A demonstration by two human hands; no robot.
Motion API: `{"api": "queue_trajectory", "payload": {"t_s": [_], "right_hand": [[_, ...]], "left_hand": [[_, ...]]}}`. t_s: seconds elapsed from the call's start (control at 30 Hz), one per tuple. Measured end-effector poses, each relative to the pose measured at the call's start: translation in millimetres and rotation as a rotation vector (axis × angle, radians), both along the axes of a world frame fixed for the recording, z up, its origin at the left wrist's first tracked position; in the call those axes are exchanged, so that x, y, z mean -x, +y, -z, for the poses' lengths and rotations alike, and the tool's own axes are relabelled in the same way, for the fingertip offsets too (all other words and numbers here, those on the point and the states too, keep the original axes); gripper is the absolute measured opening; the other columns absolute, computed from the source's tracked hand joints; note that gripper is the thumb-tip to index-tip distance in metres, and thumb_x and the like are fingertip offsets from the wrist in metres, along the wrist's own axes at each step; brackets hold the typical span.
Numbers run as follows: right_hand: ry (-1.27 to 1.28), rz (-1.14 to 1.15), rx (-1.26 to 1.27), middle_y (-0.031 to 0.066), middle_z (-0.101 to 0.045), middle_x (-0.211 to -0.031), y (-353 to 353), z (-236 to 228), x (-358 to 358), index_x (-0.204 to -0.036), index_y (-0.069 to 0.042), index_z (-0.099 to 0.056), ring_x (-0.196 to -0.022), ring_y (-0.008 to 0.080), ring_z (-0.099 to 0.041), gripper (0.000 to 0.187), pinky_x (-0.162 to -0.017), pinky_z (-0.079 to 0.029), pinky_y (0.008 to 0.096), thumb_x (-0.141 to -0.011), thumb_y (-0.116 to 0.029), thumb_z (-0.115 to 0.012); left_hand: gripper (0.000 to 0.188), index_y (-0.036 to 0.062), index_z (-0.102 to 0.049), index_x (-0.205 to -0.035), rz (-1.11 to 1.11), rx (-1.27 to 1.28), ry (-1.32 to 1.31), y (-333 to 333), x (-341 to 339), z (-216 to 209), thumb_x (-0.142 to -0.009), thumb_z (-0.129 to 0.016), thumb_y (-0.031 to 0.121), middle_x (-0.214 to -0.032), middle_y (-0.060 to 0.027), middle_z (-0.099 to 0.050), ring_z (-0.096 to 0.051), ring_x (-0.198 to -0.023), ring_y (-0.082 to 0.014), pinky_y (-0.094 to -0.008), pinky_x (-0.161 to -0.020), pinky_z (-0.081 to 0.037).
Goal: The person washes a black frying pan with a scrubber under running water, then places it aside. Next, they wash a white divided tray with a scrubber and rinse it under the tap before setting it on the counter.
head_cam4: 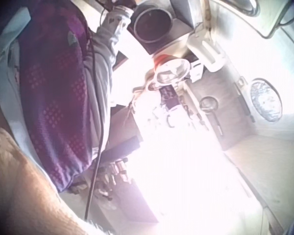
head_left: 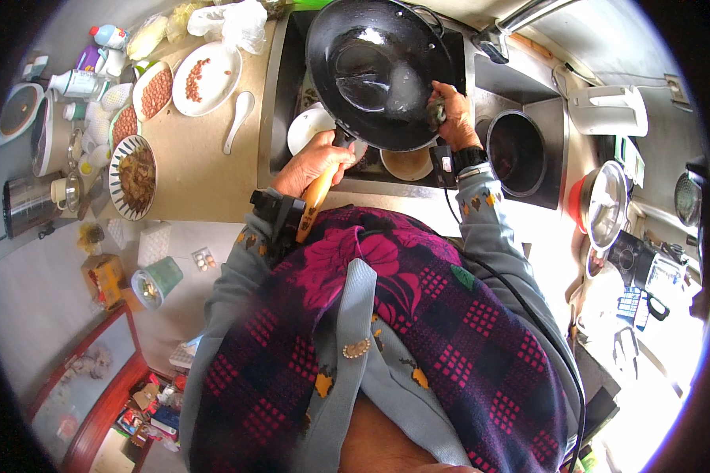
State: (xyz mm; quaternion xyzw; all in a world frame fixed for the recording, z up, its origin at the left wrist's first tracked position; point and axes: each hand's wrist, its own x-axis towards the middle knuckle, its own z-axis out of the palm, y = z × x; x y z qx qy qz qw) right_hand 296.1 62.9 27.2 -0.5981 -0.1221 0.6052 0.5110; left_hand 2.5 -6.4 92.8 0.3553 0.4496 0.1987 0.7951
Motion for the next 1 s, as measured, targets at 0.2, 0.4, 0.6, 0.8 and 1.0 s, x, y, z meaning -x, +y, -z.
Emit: {"api": "queue_trajectory", "payload": {"t_s": [0.2,0.4,0.6,0.8,1.0], "right_hand": [[0.095,0.029,-0.071,0.0029,-0.056,-0.066,-16,-6,9,-0.073,-0.009,-0.058,-0.055,0.0155,-0.054,0.016,-0.051,-0.044,0.0285,-0.081,-0.018,-0.068],[0.044,0.042,-0.036,0.0029,-0.056,-0.066,-26,5,14,-0.074,-0.008,-0.058,-0.056,0.0163,-0.054,0.014,-0.052,-0.044,0.0291,-0.082,-0.017,-0.066],[-0.09,-0.026,-0.047,0.0033,-0.059,-0.073,-29,16,21,-0.081,-0.01,-0.062,-0.065,0.0184,-0.054,0.016,-0.063,-0.047,0.0372,-0.076,-0.023,-0.069],[0.094,0.024,0.121,0.003,-0.059,-0.073,-43,7,16,-0.082,-0.009,-0.062,-0.069,0.0189,-0.057,0.018,-0.068,-0.048,0.0383,-0.075,-0.022,-0.071],[-0.318,-0.134,-0.181,0.0116,-0.064,-0.088,-50,31,-4,-0.1,-0.006,-0.061,-0.084,0.0285,-0.063,0.035,-0.076,-0.05,0.0369,-0.068,-0.012,-0.074]], "left_hand": [[0.019,0.0051,-0.049,-0.096,0.035,-0.096,0.262,-11,-4,-29,-0.079,-0.058,0.01,-0.069,-0.001,-0.048,-0.045,-0.052,-0.0101,-0.025,-0.048,-0.037],[0.019,0.0032,-0.049,-0.097,0.042,-0.256,0.371,-24,0,-60,-0.079,-0.056,0.007,-0.067,-0.0025,-0.05,-0.049,-0.05,-0.0111,-0.0275,-0.046,-0.041],[0.021,-0.0018,-0.05,-0.095,0.104,-0.534,0.778,-37,11,-55,-0.075,-0.052,0.004,-0.062,-0.0086,-0.052,-0.052,-0.042,-0.0167,-0.0335,-0.04,-0.044],[0.018,-0.003,-0.049,-0.089,0.103,-0.75,1.074,-49,22,-45,-0.074,-0.053,0.005,-0.062,-0.0142,-0.055,-0.058,-0.048,-0.0211,-0.035,-0.043,-0.046],[0.019,-0.0023,-0.049,-0.089,0.042,-0.753,1.06,-53,25,-51,-0.073,-0.055,0.005,-0.063,-0.0141,-0.056,-0.058,-0.048,-0.0215,-0.0348,-0.044,-0.046]]}}
